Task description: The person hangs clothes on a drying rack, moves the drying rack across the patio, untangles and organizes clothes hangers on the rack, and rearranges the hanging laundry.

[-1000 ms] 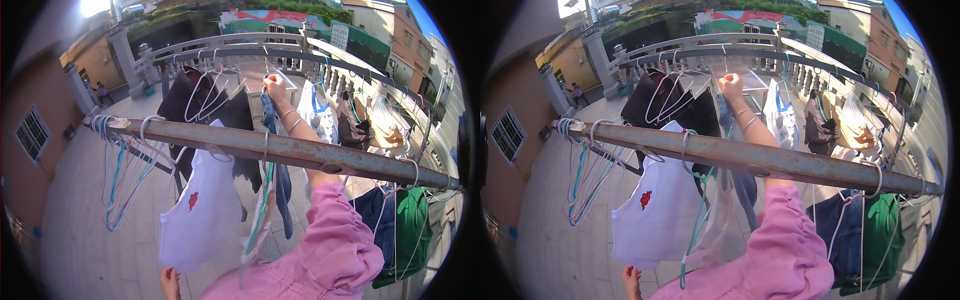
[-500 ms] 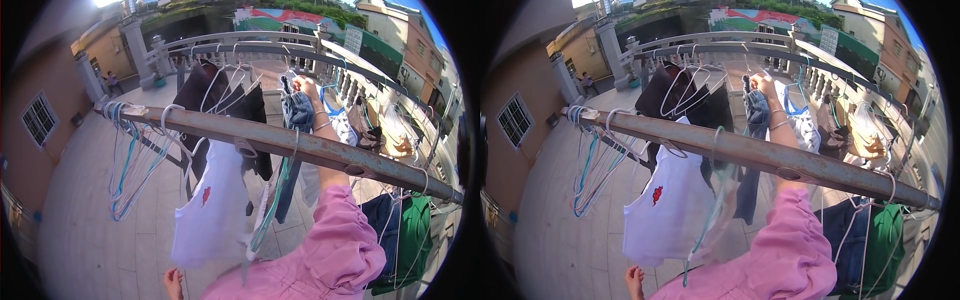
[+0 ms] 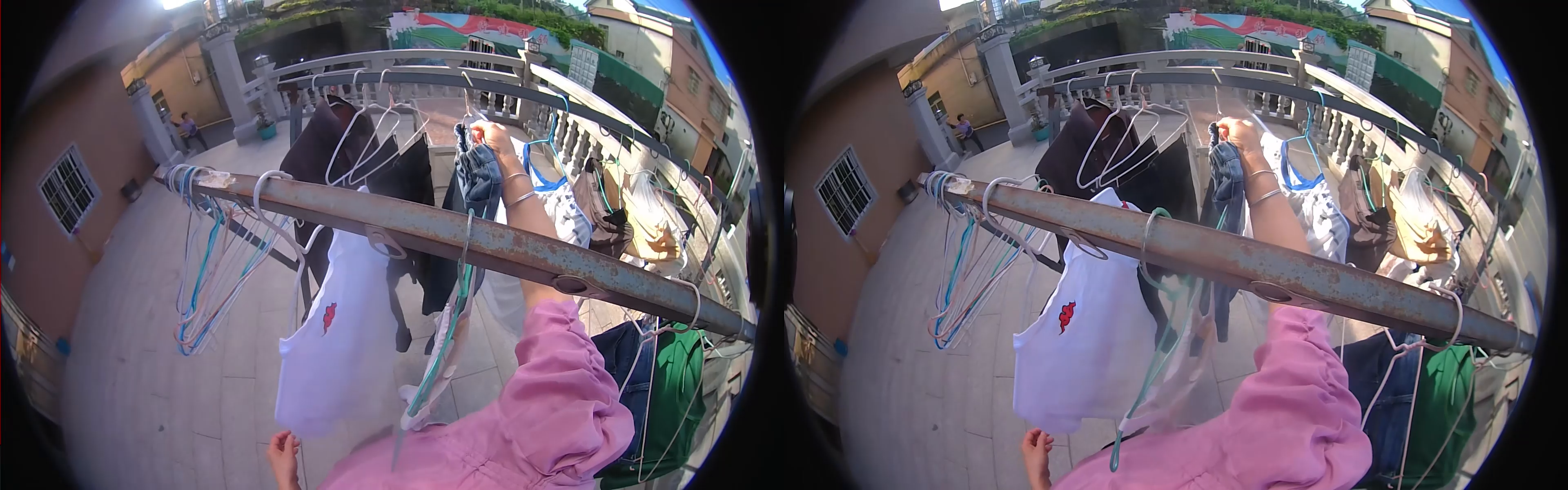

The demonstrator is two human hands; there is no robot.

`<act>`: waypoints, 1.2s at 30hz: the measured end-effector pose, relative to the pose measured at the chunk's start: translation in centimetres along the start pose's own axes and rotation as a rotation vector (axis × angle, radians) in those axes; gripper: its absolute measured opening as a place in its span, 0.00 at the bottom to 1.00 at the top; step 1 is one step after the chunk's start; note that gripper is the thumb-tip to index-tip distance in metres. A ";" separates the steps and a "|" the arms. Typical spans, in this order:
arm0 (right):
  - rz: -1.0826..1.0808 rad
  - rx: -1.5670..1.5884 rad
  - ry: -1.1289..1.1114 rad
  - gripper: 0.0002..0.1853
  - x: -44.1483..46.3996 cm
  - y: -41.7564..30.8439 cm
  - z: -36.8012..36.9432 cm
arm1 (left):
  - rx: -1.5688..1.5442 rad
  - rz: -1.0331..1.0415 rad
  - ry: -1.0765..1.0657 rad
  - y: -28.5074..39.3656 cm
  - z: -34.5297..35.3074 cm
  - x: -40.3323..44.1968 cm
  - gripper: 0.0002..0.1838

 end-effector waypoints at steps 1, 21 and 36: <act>-0.025 0.049 0.091 0.03 -0.2 0.4 0.6 | -0.007 0.013 0.004 -0.1 0.0 0.2 0.09; -0.366 -0.346 -0.080 0.09 1.1 -3.8 0.3 | -0.014 0.045 0.026 0.0 0.5 0.5 0.09; -0.181 0.342 0.132 0.04 -3.9 -1.0 -1.6 | 0.155 0.286 -0.060 4.5 4.3 0.2 0.20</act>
Point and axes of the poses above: each hand's wrist, its own x-axis towards the middle knuckle, its own z-axis out of the palm, y = z × x, the point moved 3 cm from there along x, towards the middle knuckle, and after that the axes turned 11 degrees about -z, right-handed, at the moved point
